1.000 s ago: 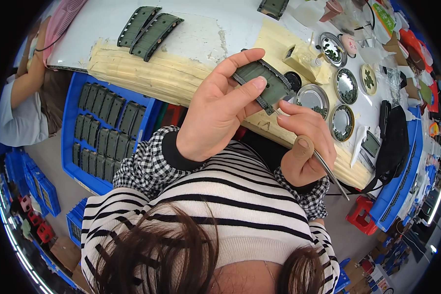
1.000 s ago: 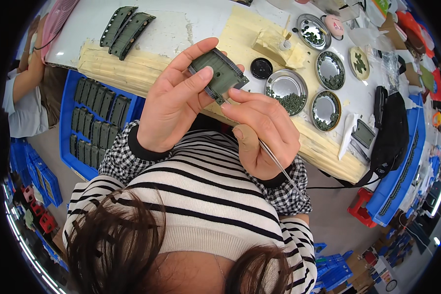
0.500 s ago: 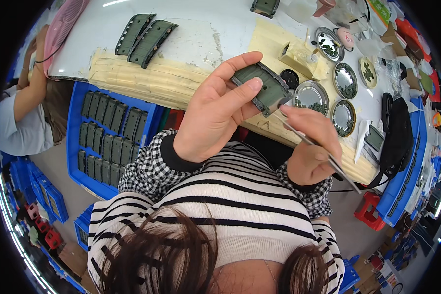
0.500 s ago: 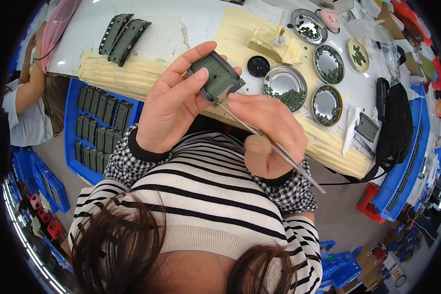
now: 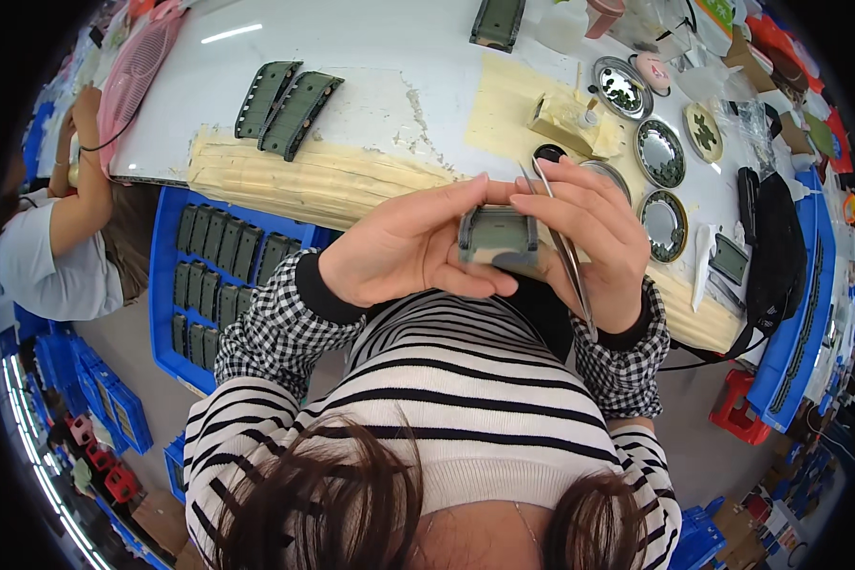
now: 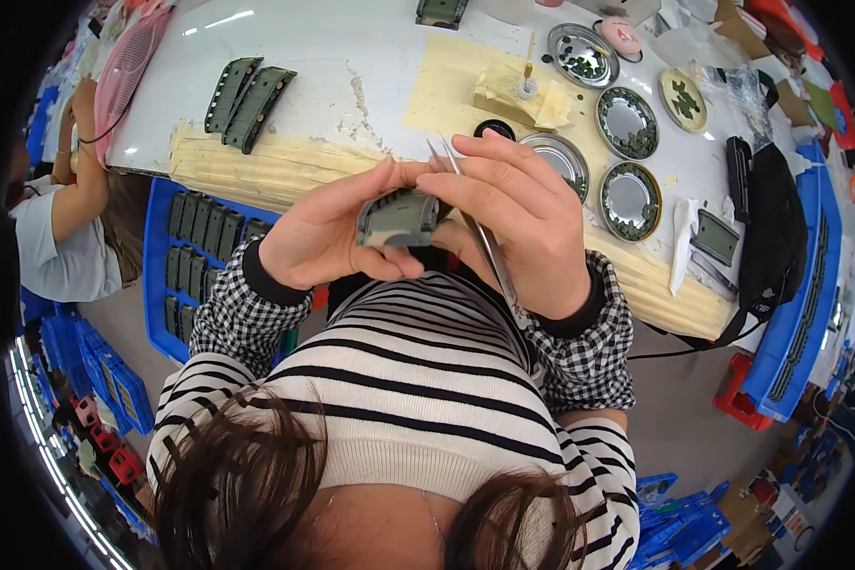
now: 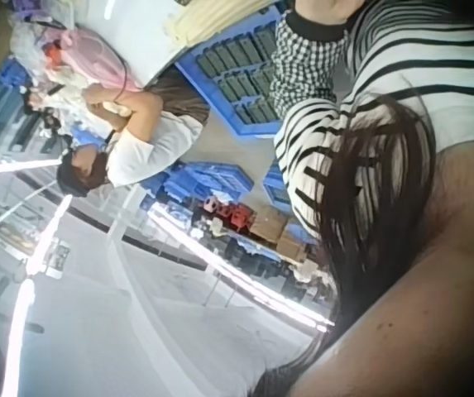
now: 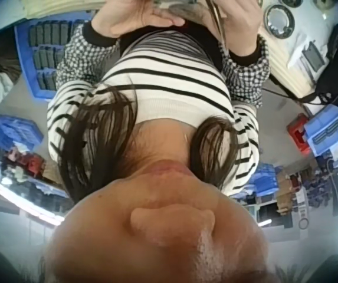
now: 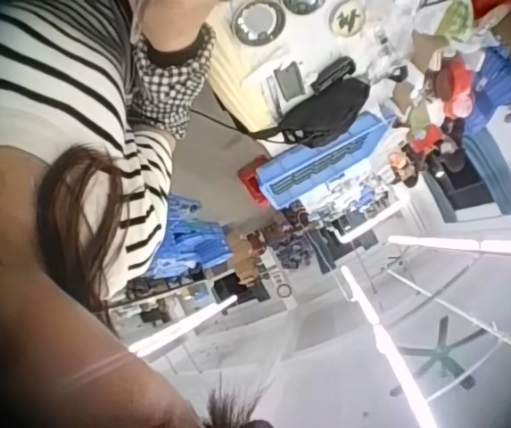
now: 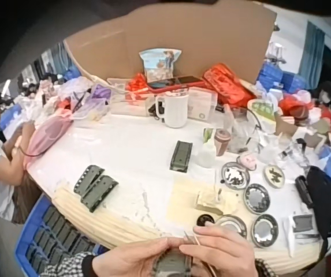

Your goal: Assembling small plastic toy tanks by attaching components and using a fine-tipped tool for precision placement.

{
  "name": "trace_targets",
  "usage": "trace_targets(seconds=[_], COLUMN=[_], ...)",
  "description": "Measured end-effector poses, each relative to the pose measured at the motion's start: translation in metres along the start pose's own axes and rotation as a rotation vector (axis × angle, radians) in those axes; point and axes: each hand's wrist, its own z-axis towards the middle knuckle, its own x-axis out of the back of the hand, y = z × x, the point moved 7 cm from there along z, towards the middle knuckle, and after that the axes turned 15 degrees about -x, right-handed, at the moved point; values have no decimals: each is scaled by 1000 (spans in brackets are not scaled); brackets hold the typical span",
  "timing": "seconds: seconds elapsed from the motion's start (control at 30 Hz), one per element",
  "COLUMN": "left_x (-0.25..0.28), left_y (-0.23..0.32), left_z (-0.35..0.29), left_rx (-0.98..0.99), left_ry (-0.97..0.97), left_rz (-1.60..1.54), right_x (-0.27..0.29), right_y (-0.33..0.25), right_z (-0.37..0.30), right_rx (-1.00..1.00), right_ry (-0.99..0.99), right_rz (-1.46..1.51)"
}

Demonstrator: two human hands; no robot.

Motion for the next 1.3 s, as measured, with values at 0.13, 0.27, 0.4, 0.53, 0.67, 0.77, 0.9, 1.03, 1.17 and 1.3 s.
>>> trace_targets(seconds=[0.13,0.27,0.4,0.53,0.67,0.77,0.9,1.03,1.17,1.3], left_x=[5,9,10,10,9,9,4,4,-7,-11], left_y=[-6,-8,-8,-8,-7,-6,1,22,5,-8], left_z=[-5,-5,-5,-4,-5,-6,-6,-3,4,6], left_rx=[92,71,57,49,25,21,37,-218,-319,-276], left_ry=[-79,-30,22,23,47,32,0,-188,-226,-248], left_rz=[150,279,307,316,328,324,515,820,489,278], right_x=[1,-1,-2,-5,-6,-6,-5,0,-2,7], right_y=[13,15,15,19,19,19,19,9,-4,-1], right_z=[0,-3,-5,-8,-8,-8,-9,-10,-9,-11], right_rx=[-138,-196,-219,-226,-220,-220,-233,-219,-156,-153], right_ry=[36,37,36,46,54,47,12,-91,-168,-148], right_rz=[99,171,183,217,225,215,242,348,393,308])
